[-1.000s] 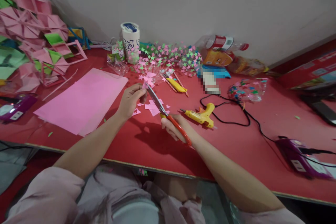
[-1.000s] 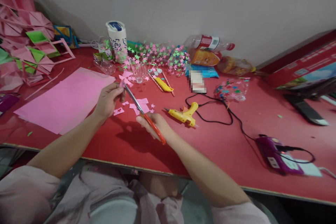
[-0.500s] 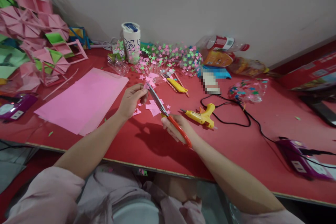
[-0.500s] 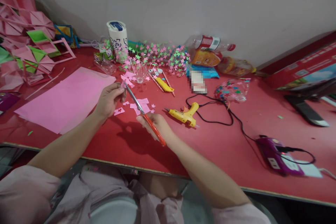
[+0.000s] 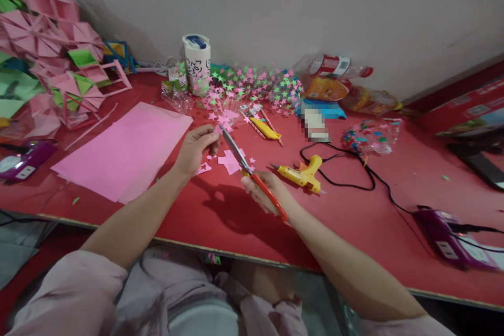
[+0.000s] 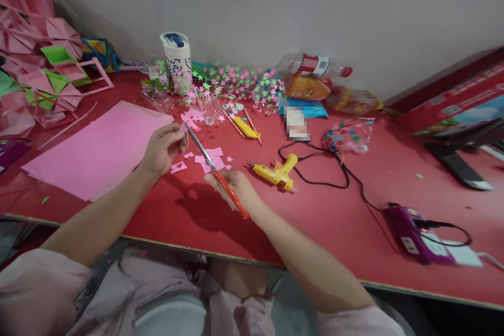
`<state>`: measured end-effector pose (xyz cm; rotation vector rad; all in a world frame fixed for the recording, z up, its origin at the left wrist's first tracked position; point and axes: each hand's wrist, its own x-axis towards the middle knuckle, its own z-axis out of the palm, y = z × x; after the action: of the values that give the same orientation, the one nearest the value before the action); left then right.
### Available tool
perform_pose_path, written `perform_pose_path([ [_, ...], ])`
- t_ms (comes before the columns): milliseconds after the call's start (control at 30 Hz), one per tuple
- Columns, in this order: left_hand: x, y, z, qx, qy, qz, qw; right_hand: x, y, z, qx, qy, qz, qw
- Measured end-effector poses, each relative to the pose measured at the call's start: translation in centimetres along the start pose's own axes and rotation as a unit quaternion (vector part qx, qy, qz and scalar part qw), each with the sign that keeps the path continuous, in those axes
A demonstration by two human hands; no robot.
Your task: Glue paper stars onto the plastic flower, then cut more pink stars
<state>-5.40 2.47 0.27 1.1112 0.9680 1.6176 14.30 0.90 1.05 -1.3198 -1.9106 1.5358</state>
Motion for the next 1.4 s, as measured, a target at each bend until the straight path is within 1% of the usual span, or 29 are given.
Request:
perform_pose_path([
  [200, 0.2, 0.1, 0.1, -0.047, 0.036, -0.007, 0.998, 0.0, -0.2, -0.1, -0.016, 0.006, -0.004, 1.0],
  [333, 0.5, 0.0, -0.1, -0.085, 0.065, -0.009, 0.994, 0.2, 0.1, 0.0, -0.044, 0.013, -0.018, 0.999],
  [500, 0.4, -0.2, 0.0, -0.101, 0.033, -0.035, 0.994, 0.4, 0.7, 0.0, -0.063, 0.028, -0.032, 0.997],
  [700, 0.4, 0.0, 0.3, -0.112, 0.062, -0.049, 0.991, 0.3, 0.5, 0.0, -0.051, 0.029, -0.032, 0.998],
  [767, 0.4, 0.0, 0.2, -0.103, 0.062, -0.032, 0.992, 0.3, 0.4, 0.0, -0.045, 0.024, -0.03, 0.998],
  [900, 0.4, -0.4, 0.0, -0.047, 0.046, 0.033, 0.997, 0.3, 0.3, -0.3, -0.053, -0.001, -0.021, 0.998],
  [1000, 0.4, -0.5, -0.2, -0.018, 0.027, 0.059, 0.998, 0.3, 0.3, -0.5, -0.069, -0.012, -0.024, 0.997],
  [1167, 0.5, -0.4, -0.5, 0.002, 0.009, 0.064, 0.998, 0.3, 0.2, -0.6, -0.073, -0.027, -0.035, 0.996],
  [1400, 0.8, 0.0, -1.0, 0.043, 0.005, 0.042, 0.998, 0.2, 0.0, -0.9, -0.061, -0.037, -0.024, 0.997],
])
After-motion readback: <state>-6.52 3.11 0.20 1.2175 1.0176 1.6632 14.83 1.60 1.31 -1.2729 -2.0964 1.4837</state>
